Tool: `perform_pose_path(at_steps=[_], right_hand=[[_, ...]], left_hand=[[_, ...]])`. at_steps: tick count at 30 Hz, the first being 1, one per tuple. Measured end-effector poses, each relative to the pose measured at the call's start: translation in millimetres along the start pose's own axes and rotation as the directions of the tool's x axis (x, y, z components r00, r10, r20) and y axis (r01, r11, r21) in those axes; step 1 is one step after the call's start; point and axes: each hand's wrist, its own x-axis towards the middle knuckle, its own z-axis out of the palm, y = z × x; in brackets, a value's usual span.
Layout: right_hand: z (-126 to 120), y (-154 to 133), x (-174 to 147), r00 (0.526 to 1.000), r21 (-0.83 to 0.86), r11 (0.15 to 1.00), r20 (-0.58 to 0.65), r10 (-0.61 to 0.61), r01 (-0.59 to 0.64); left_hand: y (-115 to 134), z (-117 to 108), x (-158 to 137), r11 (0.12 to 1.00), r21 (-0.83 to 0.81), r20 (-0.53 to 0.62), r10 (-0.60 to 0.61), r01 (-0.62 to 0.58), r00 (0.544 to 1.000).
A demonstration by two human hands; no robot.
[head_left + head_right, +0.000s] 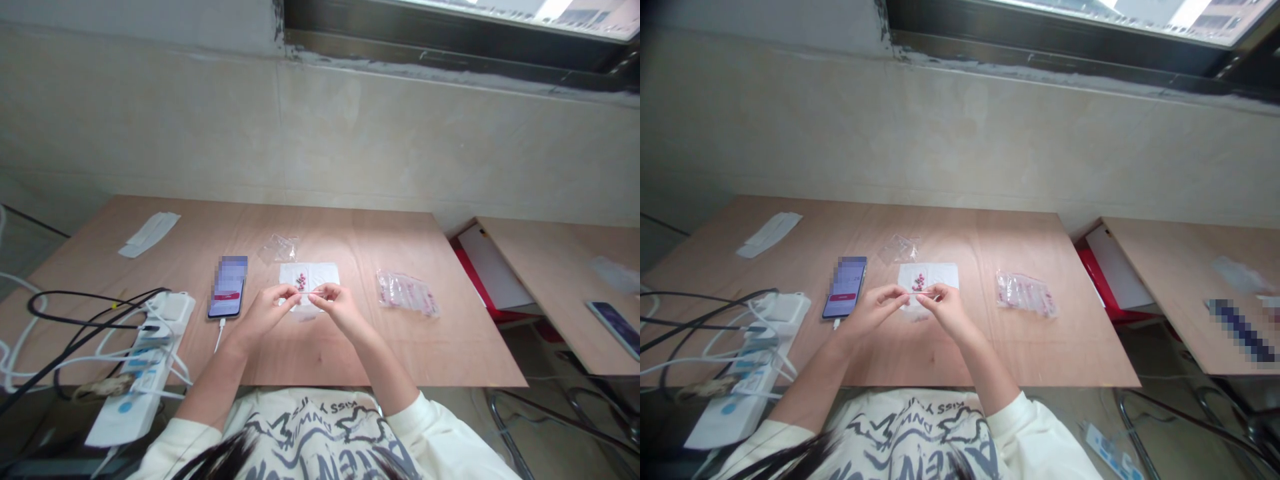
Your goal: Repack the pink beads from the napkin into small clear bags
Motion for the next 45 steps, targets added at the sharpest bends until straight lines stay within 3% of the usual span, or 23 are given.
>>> perform_pose_path(at_steps=[2, 5, 7, 9, 11, 12, 15, 16, 17, 18, 19, 22, 24, 27, 29, 30, 32, 34, 36, 38, 40, 42, 45], right_hand=[[1, 4, -4, 0.998, 0.129, 0.991, 0.053, 0.032, -0.038], [4, 12, -10, 0.997, 0.196, 0.981, 0.070, -0.020, 0.006], [-3, 16, -12, 0.999, 0.177, 0.983, -0.036, -0.032, 0.038], [-24, 19, -13, 0.969, 0.153, 0.988, -0.247, 0.005, 0.034], [-65, 21, -13, 0.861, 0.108, 0.994, -0.506, 0.050, 0.006], [-91, 22, -13, 0.776, 0.063, 0.998, -0.629, 0.055, -0.020], [-173, 30, -13, 0.416, -0.096, 0.968, -0.910, 0.010, -0.233], [-196, 35, -12, 0.319, -0.145, 0.925, -0.947, -0.027, -0.350], [-214, 40, -12, 0.267, -0.184, 0.859, -0.962, -0.058, -0.477], [-226, 46, -10, 0.267, -0.202, 0.769, -0.963, -0.042, -0.606], [-234, 52, -8, 0.270, -0.202, 0.740, -0.963, -0.029, -0.641], [-233, 70, -2, 0.296, -0.218, 0.687, -0.955, -0.004, -0.694], [-228, 76, 0, 0.283, -0.229, 0.655, -0.959, -0.024, -0.720], [-225, 74, -3, 0.167, -0.213, 0.660, -0.977, -0.133, -0.721], [-224, 66, -9, 0.064, -0.228, 0.723, -0.967, -0.246, -0.652], [-221, 61, -11, 0.038, -0.265, 0.757, -0.952, -0.304, -0.597], [-207, 52, -15, 0.073, -0.383, 0.800, -0.915, -0.396, -0.462], [-183, 46, -14, 0.192, -0.436, 0.844, -0.899, -0.393, -0.313], [-151, 45, -10, 0.375, -0.389, 0.901, -0.877, -0.300, -0.189], [-117, 47, -4, 0.609, -0.305, 0.950, -0.766, -0.206, -0.063], [-87, 52, 3, 0.755, -0.226, 0.974, -0.642, -0.133, -0.020], [-66, 56, 9, 0.842, -0.161, 0.986, -0.537, -0.059, -0.033], [-49, 58, 15, 0.907, -0.086, 0.993, -0.419, 0.036, -0.079]], left_hand=[[-1, 2, -1, 0.999, -0.053, -0.024, -0.013, 0.011, 1.000], [-4, 7, -2, 0.988, -0.148, -0.030, -0.042, 0.037, 0.999], [-7, 11, -2, 0.983, -0.176, -0.021, -0.047, 0.043, 0.999], [-12, 11, -3, 0.984, -0.172, -0.016, -0.053, 0.049, 0.998], [-18, 9, -3, 0.984, -0.160, -0.026, -0.085, 0.080, 0.996], [-22, 6, -2, 0.983, -0.153, -0.034, -0.110, 0.104, 0.993], [-32, -2, 0, 0.976, -0.134, -0.064, -0.179, 0.169, 0.982], [-35, -4, 1, 0.975, -0.129, -0.071, -0.193, 0.183, 0.979], [-37, -6, 3, 0.973, -0.125, -0.077, -0.202, 0.192, 0.976], [-40, -7, 5, 0.973, -0.122, -0.085, -0.206, 0.195, 0.975], [-43, -9, 7, 0.974, -0.118, -0.089, -0.205, 0.194, 0.975], [-49, -12, 13, 0.979, -0.094, -0.106, -0.189, 0.180, 0.976], [-51, -14, 18, 0.982, -0.070, -0.119, -0.182, 0.174, 0.976], [-53, -19, 23, 0.982, -0.012, -0.159, -0.187, 0.187, 0.970], [-54, -23, 26, 0.981, 0.038, -0.193, -0.182, 0.193, 0.964], [-56, -25, 27, 0.980, 0.063, -0.211, -0.172, 0.189, 0.962], [-61, -28, 32, 0.979, 0.120, -0.245, -0.133, 0.166, 0.960], [-68, -30, 39, 0.973, 0.194, -0.275, -0.065, 0.122, 0.959], [-76, -31, 50, 0.959, 0.275, -0.297, 0.021, 0.064, 0.955], [-84, -30, 66, 0.934, 0.355, -0.326, 0.096, 0.028, 0.941], [-93, -27, 82, 0.901, 0.431, -0.372, 0.124, 0.054, 0.920], [-102, -24, 97, 0.876, 0.470, -0.398, 0.100, 0.109, 0.912], [-114, -22, 111, 0.867, 0.477, -0.410, 0.074, 0.145, 0.909]])
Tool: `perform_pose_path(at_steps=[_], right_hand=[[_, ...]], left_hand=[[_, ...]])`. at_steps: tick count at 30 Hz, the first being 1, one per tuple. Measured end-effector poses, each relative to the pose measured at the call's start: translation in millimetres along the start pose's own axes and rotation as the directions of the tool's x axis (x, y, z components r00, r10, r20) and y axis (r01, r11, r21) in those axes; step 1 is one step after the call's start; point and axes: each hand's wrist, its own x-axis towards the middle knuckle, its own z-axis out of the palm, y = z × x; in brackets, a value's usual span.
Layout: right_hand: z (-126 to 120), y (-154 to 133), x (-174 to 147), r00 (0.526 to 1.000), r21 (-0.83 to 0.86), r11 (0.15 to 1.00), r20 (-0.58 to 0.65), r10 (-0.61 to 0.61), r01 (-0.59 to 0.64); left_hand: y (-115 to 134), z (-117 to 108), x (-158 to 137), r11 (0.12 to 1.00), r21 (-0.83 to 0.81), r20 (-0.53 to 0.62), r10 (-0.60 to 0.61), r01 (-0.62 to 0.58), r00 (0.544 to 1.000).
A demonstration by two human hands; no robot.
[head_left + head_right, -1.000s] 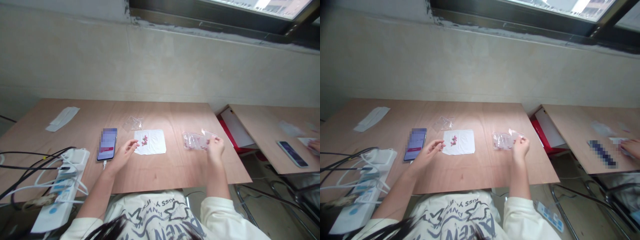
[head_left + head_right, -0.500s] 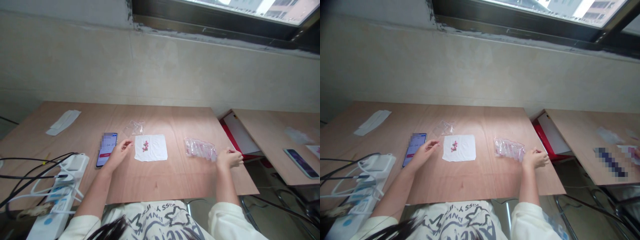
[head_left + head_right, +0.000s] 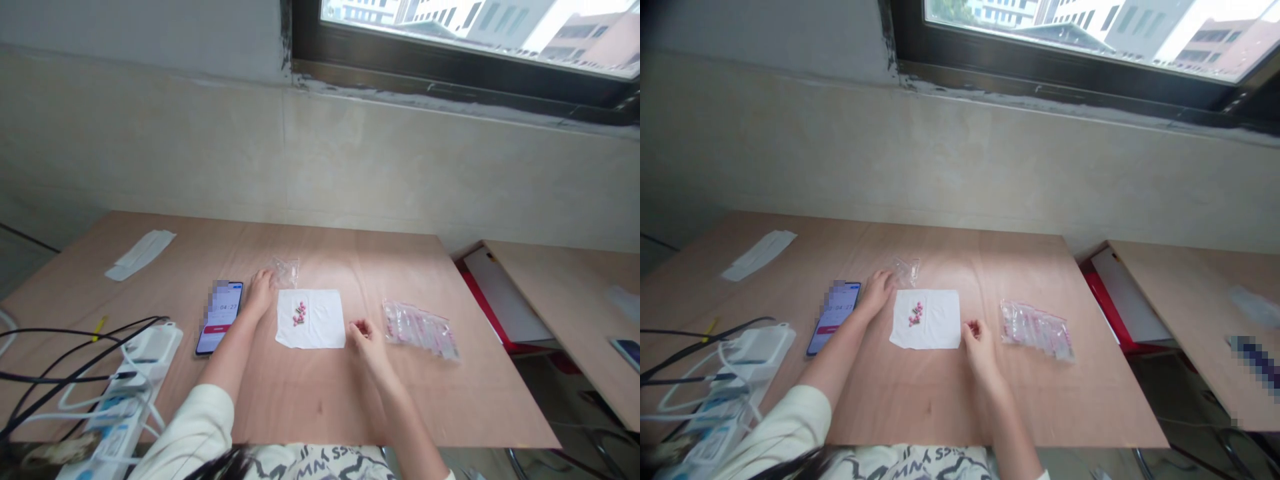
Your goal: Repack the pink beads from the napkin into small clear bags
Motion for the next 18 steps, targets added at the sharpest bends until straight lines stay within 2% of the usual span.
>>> perform_pose_path(at_steps=[2, 5, 7, 9, 11, 13, 15, 18], right_hand=[[4, 0, 2, 0.998, 0.019, 0.999, 0.050, 0.028, -0.029], [5, -4, 6, 0.997, 0.062, 0.996, 0.044, 0.055, -0.058], [7, -10, 9, 0.996, 0.117, 0.990, 0.063, 0.069, -0.076], [11, -21, 8, 0.982, 0.201, 0.973, 0.170, 0.078, -0.112], [18, -34, 2, 0.943, 0.302, 0.935, 0.322, 0.085, -0.187], [26, -46, -8, 0.886, 0.366, 0.889, 0.455, 0.086, -0.275], [34, -54, -22, 0.845, 0.366, 0.881, 0.531, 0.068, -0.301], [40, -59, -47, 0.830, 0.304, 0.931, 0.558, -0.001, -0.203]], left_hand=[[-4, 1, 4, 1.000, -0.007, -0.007, -0.005, 0.005, 1.000], [-1, -8, 4, 1.000, -0.017, -0.038, -0.018, 0.017, 0.999], [10, -20, -2, 0.999, -0.046, -0.074, -0.011, 0.007, 0.997], [27, -32, -15, 0.984, -0.167, -0.112, 0.048, -0.066, 0.993], [48, -41, -35, 0.948, -0.282, -0.016, 0.149, -0.147, 0.989], [67, -47, -57, 0.902, -0.383, 0.141, 0.272, -0.201, 0.952], [81, -52, -78, 0.876, -0.446, 0.289, 0.338, -0.187, 0.896], [93, -61, -97, 0.875, -0.481, 0.409, 0.283, -0.058, 0.867]])
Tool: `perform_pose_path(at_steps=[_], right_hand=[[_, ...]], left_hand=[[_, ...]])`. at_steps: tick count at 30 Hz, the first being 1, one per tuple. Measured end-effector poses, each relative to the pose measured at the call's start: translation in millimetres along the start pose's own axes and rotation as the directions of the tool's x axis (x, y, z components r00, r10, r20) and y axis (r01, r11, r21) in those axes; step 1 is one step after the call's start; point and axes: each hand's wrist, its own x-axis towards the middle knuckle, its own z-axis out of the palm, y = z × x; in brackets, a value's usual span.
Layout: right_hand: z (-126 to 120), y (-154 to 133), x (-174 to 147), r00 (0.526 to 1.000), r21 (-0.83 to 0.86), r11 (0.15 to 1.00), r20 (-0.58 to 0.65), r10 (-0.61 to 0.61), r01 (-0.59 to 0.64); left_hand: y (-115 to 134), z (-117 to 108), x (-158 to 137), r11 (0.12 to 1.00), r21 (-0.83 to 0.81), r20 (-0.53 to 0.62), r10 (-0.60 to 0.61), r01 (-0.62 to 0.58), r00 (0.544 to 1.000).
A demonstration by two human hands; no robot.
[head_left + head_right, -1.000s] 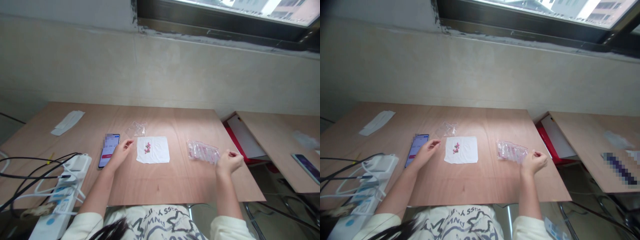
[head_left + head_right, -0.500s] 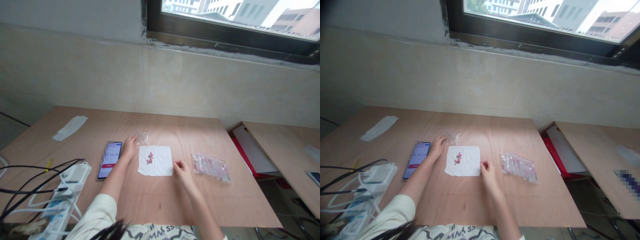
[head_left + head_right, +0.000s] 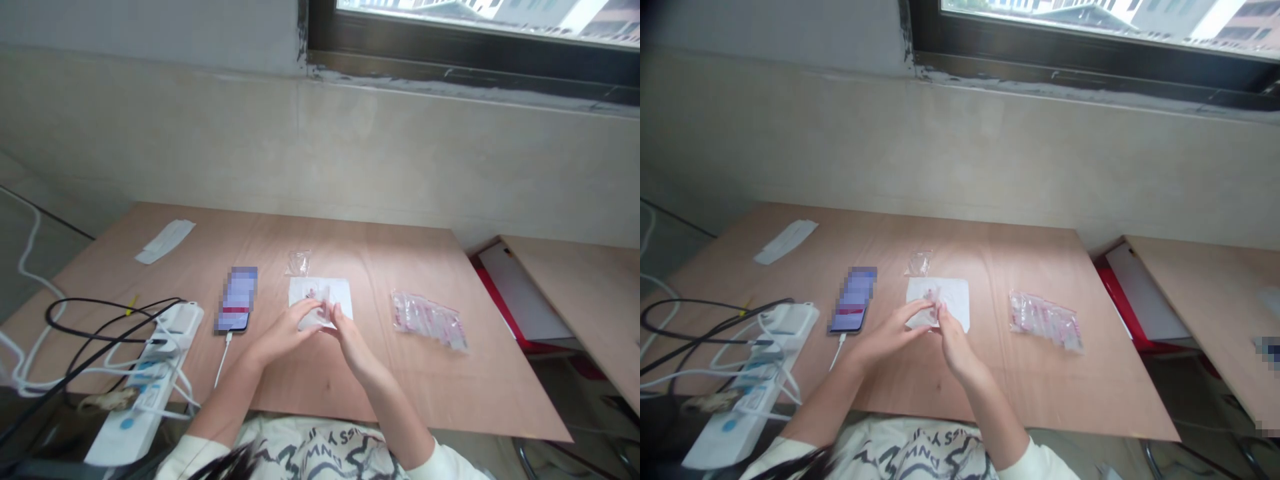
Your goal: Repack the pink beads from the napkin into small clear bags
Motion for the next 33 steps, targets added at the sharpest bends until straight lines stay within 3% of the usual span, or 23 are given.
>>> perform_pose_path(at_steps=[4, 8, 11, 14, 16, 23, 33], right_hand=[[13, 5, -21, 0.995, -0.171, 0.983, 0.075, -0.059, 0.072], [17, 9, -28, 0.996, -0.289, 0.955, 0.080, -0.049, 0.071], [16, 13, -25, 1.000, -0.373, 0.927, 0.004, -0.030, 0.029], [14, 14, -19, 0.977, -0.446, 0.894, -0.167, -0.135, 0.047], [14, 13, -14, 0.955, -0.464, 0.882, -0.218, -0.203, 0.082], [11, 9, -10, 0.990, -0.384, 0.917, -0.042, -0.137, 0.111], [7, 12, -21, 0.998, -0.262, 0.965, 0.068, -0.009, 0.026]], left_hand=[[12, -3, -8, 0.989, -0.074, 0.043, -0.122, 0.125, 0.992], [14, -3, -8, 0.986, -0.070, 0.030, -0.148, 0.150, 0.988], [10, -3, -6, 0.994, -0.040, -0.003, -0.101, 0.101, 0.995], [7, -6, -4, 0.998, 0.031, -0.057, -0.044, 0.045, 0.997], [7, -8, -3, 0.998, 0.044, -0.027, -0.045, 0.047, 0.999], [14, -9, -11, 0.998, -0.027, 0.154, -0.058, 0.062, 0.986], [19, -7, -26, 0.991, -0.082, 0.189, -0.093, 0.110, 0.978]])
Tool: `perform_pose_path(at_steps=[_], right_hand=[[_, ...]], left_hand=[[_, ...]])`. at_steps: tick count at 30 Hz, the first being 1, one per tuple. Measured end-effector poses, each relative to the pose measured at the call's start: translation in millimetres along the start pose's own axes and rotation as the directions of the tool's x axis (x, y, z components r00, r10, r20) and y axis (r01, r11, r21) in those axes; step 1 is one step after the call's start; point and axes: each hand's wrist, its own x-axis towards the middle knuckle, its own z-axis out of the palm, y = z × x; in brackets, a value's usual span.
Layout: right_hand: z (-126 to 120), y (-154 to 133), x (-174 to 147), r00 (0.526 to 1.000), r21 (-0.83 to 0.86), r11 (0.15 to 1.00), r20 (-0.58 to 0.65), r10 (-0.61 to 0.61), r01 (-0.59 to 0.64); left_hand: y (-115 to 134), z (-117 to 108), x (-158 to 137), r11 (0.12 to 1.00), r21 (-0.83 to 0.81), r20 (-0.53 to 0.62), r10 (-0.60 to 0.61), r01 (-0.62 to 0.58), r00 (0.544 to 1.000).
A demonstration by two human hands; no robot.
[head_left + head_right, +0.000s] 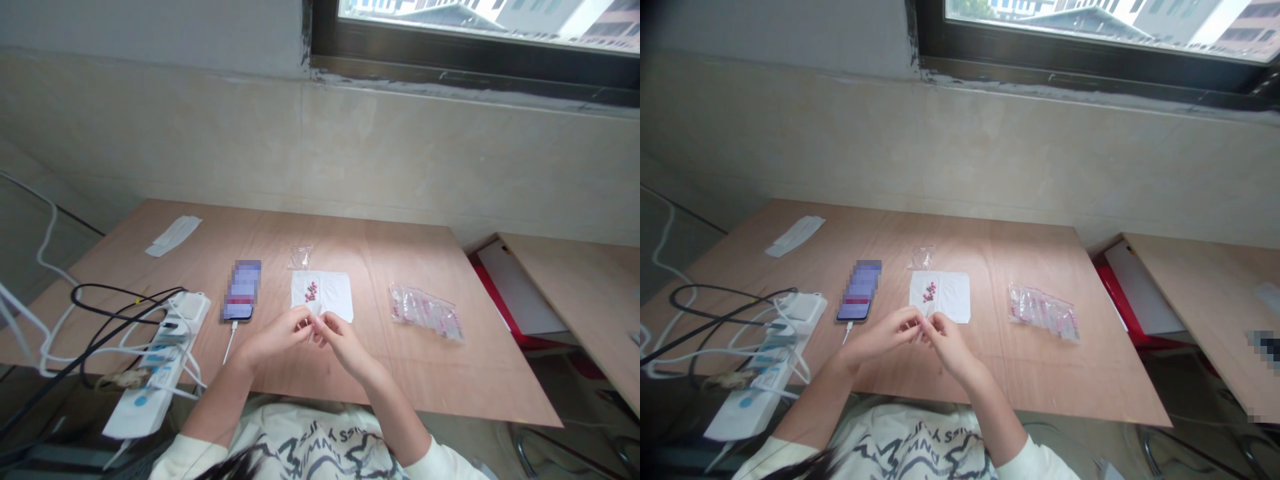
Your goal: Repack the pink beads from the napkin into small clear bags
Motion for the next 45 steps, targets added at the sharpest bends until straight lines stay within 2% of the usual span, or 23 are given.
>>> perform_pose_path(at_steps=[3, 6, 12, 15, 19, 24, 28, 30, 34, 36, 39, 41, 43, 45], right_hand=[[4, -4, -1, 1.000, 0.010, 1.000, 0.001, 0.000, 0.000], [3, -7, 1, 1.000, 0.016, 1.000, 0.000, -0.021, 0.021], [-6, -6, 9, 0.998, 0.056, 0.997, 0.039, -0.057, 0.054], [-8, -6, 13, 0.998, 0.049, 0.997, 0.006, -0.058, 0.057], [-6, -7, 13, 0.999, 0.027, 0.999, -0.034, -0.037, 0.037], [0, -5, 10, 0.994, -0.092, 0.995, -0.098, -0.037, 0.027], [0, -3, 7, 0.978, -0.215, 0.977, -0.206, -0.041, -0.005], [-1, -2, 5, 0.970, -0.260, 0.965, -0.241, -0.018, -0.047], [4, -1, 4, 0.966, -0.322, 0.946, -0.256, -0.041, -0.045], [9, -3, 5, 0.978, -0.319, 0.948, -0.198, -0.066, 0.000], [13, -6, 7, 0.992, -0.319, 0.948, -0.110, -0.060, 0.022], [11, -7, 8, 0.993, -0.354, 0.935, -0.107, -0.053, 0.011], [7, -7, 8, 0.986, -0.411, 0.912, -0.157, -0.061, -0.009], [3, -6, 9, 0.972, -0.461, 0.886, -0.227, -0.062, -0.051]], left_hand=[[-1, 4, 0, 0.997, -0.074, -0.005, -0.027, 0.027, 1.000], [-4, 5, 2, 0.996, -0.076, -0.007, -0.044, 0.043, 0.999], [0, -6, 6, 0.996, -0.085, 0.041, -0.016, 0.020, 0.999], [3, -9, 9, 0.996, -0.086, 0.022, -0.010, 0.012, 1.000], [6, -5, 10, 0.995, -0.087, -0.034, -0.047, 0.044, 0.998], [6, 3, 6, 0.998, -0.044, -0.090, -0.051, 0.047, 0.995], [-2, -2, 1, 0.997, -0.006, -0.266, -0.071, 0.073, 0.961], [-8, -6, -2, 0.994, 0.070, -0.311, -0.054, 0.079, 0.949], [-10, -8, -4, 0.964, 0.233, -0.251, -0.069, 0.129, 0.966], [-7, -4, -3, 0.973, 0.196, -0.208, -0.083, 0.125, 0.975], [-5, -1, 3, 0.995, 0.045, -0.052, -0.090, 0.092, 0.995], [-10, -2, 9, 0.993, 0.004, 0.004, -0.119, 0.119, 0.993], [-16, -5, 14, 0.990, 0.059, -0.075, -0.125, 0.129, 0.989], [-20, -8, 17, 0.983, 0.150, -0.187, -0.073, 0.102, 0.980]])
